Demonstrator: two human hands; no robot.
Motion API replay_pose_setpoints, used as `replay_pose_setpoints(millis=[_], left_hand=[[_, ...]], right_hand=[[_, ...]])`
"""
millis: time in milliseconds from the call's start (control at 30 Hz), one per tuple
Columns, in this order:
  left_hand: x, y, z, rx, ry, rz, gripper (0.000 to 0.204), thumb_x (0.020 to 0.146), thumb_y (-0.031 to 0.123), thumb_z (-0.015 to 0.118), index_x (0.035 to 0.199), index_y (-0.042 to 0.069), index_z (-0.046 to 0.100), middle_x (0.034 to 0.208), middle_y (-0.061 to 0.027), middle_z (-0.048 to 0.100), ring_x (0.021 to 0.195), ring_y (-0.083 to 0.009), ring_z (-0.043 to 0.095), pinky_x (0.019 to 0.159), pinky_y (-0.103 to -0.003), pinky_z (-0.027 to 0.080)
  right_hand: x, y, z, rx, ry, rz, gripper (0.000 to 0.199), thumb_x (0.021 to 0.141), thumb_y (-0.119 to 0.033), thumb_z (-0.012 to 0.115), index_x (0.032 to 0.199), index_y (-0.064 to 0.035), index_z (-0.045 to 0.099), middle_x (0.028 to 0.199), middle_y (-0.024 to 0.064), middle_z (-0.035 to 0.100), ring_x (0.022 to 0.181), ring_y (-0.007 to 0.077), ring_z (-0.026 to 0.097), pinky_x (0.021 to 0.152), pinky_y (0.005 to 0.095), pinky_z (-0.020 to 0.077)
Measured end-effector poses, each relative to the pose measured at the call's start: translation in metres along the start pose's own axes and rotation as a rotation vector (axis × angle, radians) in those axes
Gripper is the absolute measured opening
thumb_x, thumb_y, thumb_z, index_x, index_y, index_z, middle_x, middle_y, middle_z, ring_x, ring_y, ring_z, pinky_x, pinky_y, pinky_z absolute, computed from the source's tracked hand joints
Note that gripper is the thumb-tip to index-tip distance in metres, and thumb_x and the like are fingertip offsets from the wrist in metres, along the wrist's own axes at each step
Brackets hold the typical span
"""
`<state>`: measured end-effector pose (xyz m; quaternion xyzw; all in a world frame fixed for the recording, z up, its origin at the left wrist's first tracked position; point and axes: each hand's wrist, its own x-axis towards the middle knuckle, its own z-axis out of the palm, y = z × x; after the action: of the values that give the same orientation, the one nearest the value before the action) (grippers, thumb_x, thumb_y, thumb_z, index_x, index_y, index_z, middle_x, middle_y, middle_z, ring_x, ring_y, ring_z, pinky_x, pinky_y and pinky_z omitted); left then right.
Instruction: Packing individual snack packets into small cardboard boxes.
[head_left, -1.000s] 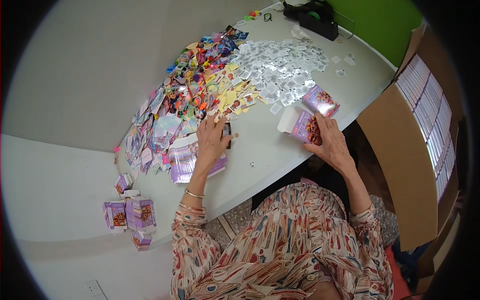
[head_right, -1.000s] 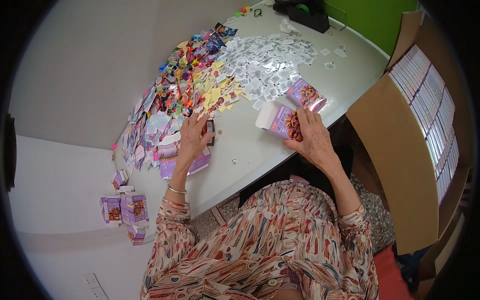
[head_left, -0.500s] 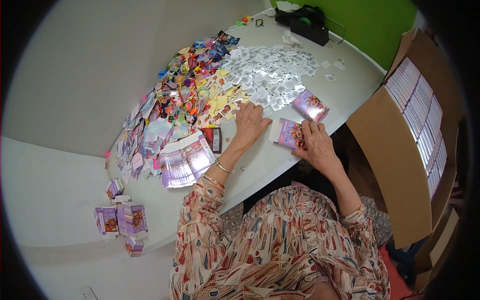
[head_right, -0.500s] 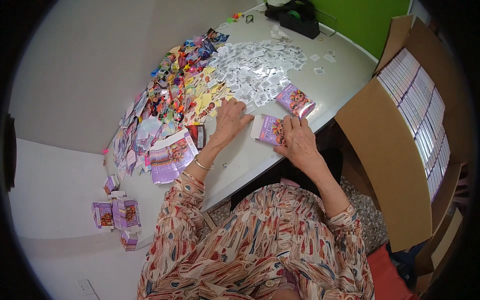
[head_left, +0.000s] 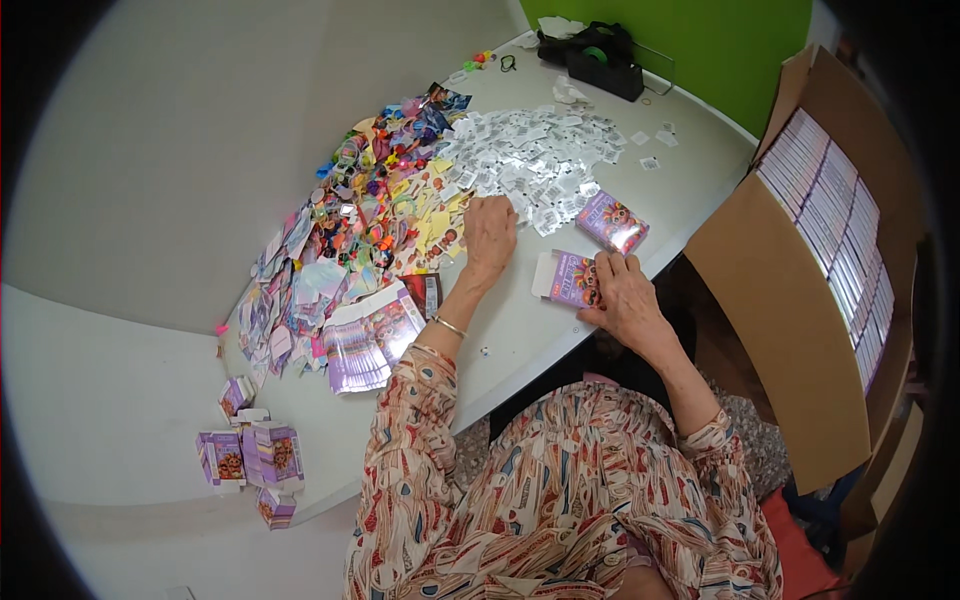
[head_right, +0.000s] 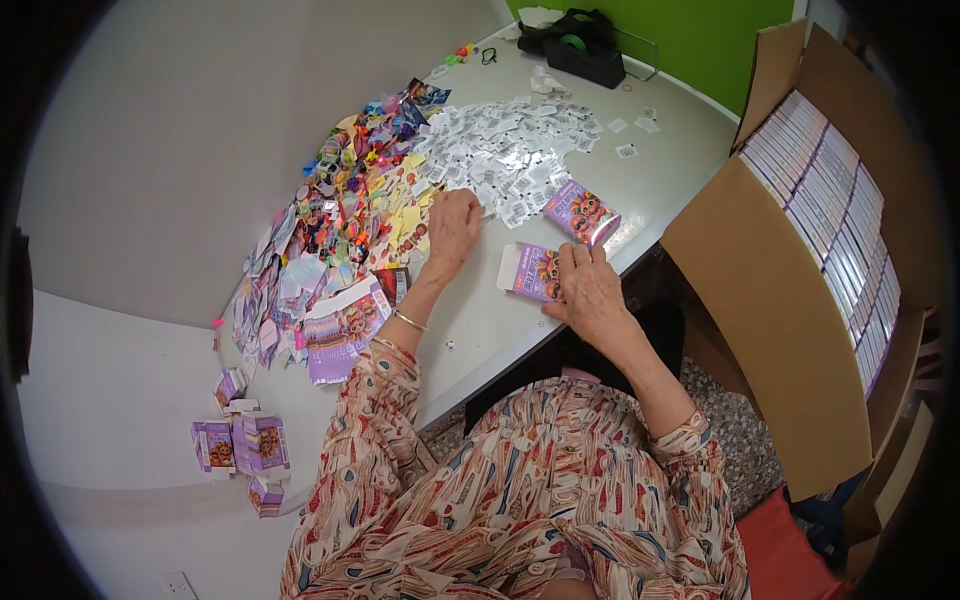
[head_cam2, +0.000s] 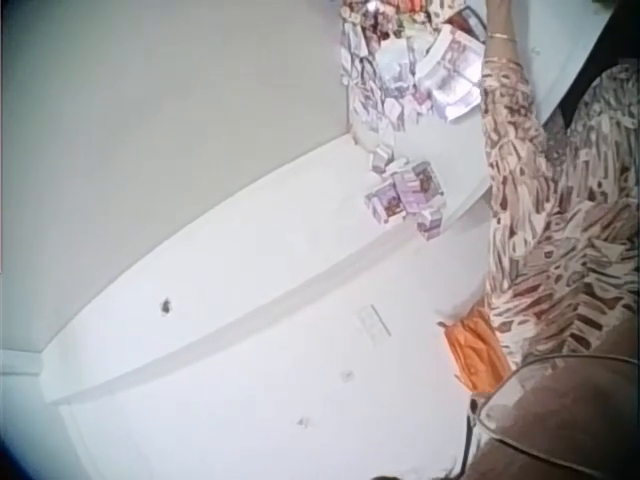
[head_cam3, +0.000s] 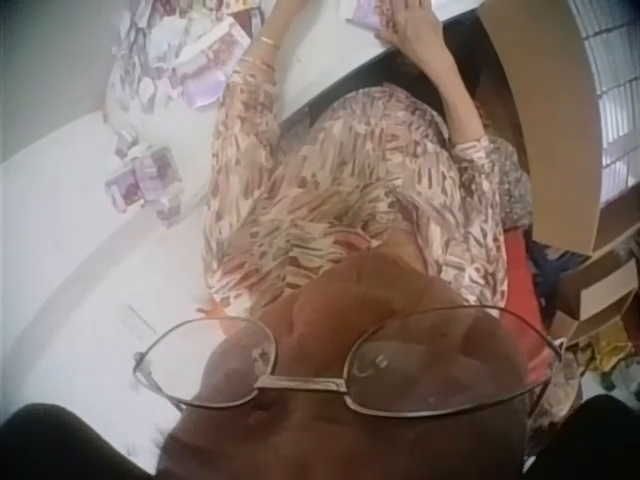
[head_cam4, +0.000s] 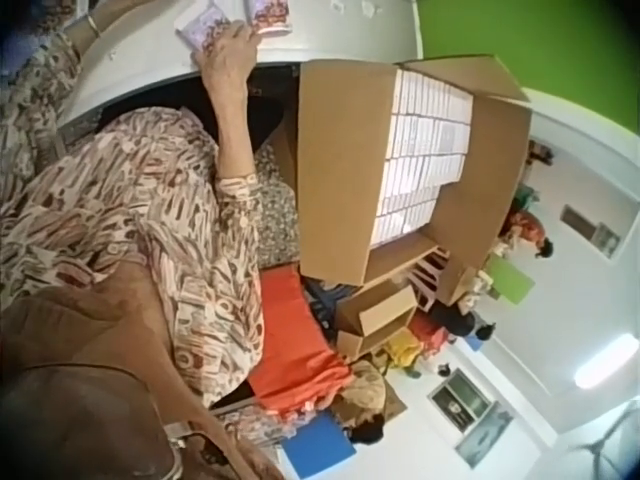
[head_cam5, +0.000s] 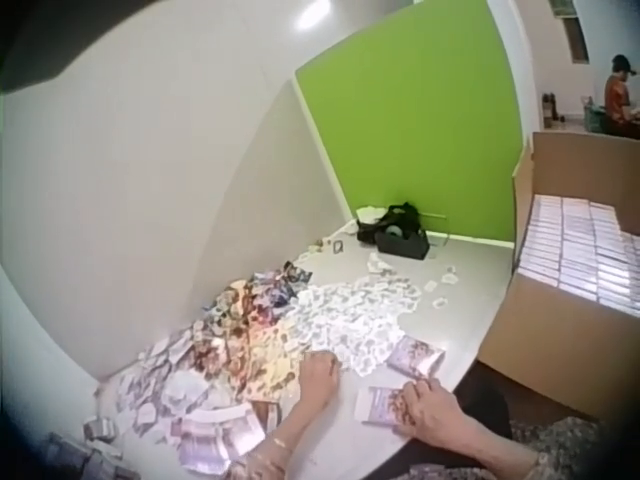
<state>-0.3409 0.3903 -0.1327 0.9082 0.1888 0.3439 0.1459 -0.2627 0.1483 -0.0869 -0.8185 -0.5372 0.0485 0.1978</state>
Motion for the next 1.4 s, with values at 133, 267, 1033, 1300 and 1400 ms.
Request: replay_pose_setpoints(millis=[133, 267, 1033, 1300, 1400], left_hand=[[-0.003, -0.007, 0.005, 0.082, -0.04, 0.112, 0.009, 0.078, 0.005, 0.064, 0.083, 0.005, 0.057, 0.079, -0.0099, 0.058, 0.081, -0.0303, 0.051, 0.074, -0.043, 0.039], [-0.001, -0.005, -0.011, -0.184, 0.028, -0.17, 0.012, 0.08, 0.004, 0.063, 0.09, 0.004, 0.057, 0.079, -0.0101, 0.06, 0.077, -0.0271, 0.056, 0.071, -0.038, 0.045], [-0.012, -0.017, -0.122, -0.339, -0.056, -0.473, 0.017, 0.078, 0.018, 0.07, 0.088, 0.005, 0.07, 0.084, -0.0068, 0.065, 0.091, -0.0268, 0.057, 0.079, -0.036, 0.046], [-0.033, -0.106, -0.157, 0.56, -0.374, -0.317, 0.056, 0.07, 0.028, 0.078, 0.117, 0.004, 0.059, 0.111, -0.0175, 0.06, 0.097, -0.0319, 0.059, 0.084, -0.042, 0.048], [-0.04, -0.121, -0.172, 0.117, -0.221, -0.358, 0.046, 0.074, 0.027, 0.074, 0.11, 0.002, 0.062, 0.1, -0.0188, 0.065, 0.093, -0.0324, 0.061, 0.08, -0.04, 0.049]], right_hand=[[0.001, -0.002, 0.001, 0.015, 0.001, 0.003, 0.077, 0.06, -0.025, 0.083, 0.119, 0.006, 0.045, 0.105, 0.0181, 0.052, 0.099, 0.034, 0.052, 0.084, 0.0396, 0.0474], [0.003, -0.002, -0.001, 0.013, -0.004, -0.01, 0.075, 0.061, -0.027, 0.083, 0.117, 0.0055, 0.045, 0.106, 0.0185, 0.053, 0.099, 0.0343, 0.052, 0.083, 0.0401, 0.0478], [0.02, -0.022, 0.016, 0.302, 0.044, 0.029, 0.073, 0.069, -0.03, 0.077, 0.122, 0.0047, 0.042, 0.103, 0.0217, 0.055, 0.097, 0.0379, 0.053, 0.086, 0.0446, 0.0441], [0.022, -0.024, 0.014, 0.311, 0.011, 0.05, 0.073, 0.07, -0.031, 0.077, 0.124, 0.0066, 0.043, 0.107, 0.0229, 0.056, 0.099, 0.0351, 0.055, 0.085, 0.0421, 0.0451], [0.028, -0.023, 0.005, 0.576, -0.022, 0.09, 0.069, 0.072, -0.032, 0.077, 0.12, 0.0078, 0.048, 0.104, 0.0192, 0.059, 0.092, 0.0283, 0.058, 0.081, 0.0376, 0.0474]])
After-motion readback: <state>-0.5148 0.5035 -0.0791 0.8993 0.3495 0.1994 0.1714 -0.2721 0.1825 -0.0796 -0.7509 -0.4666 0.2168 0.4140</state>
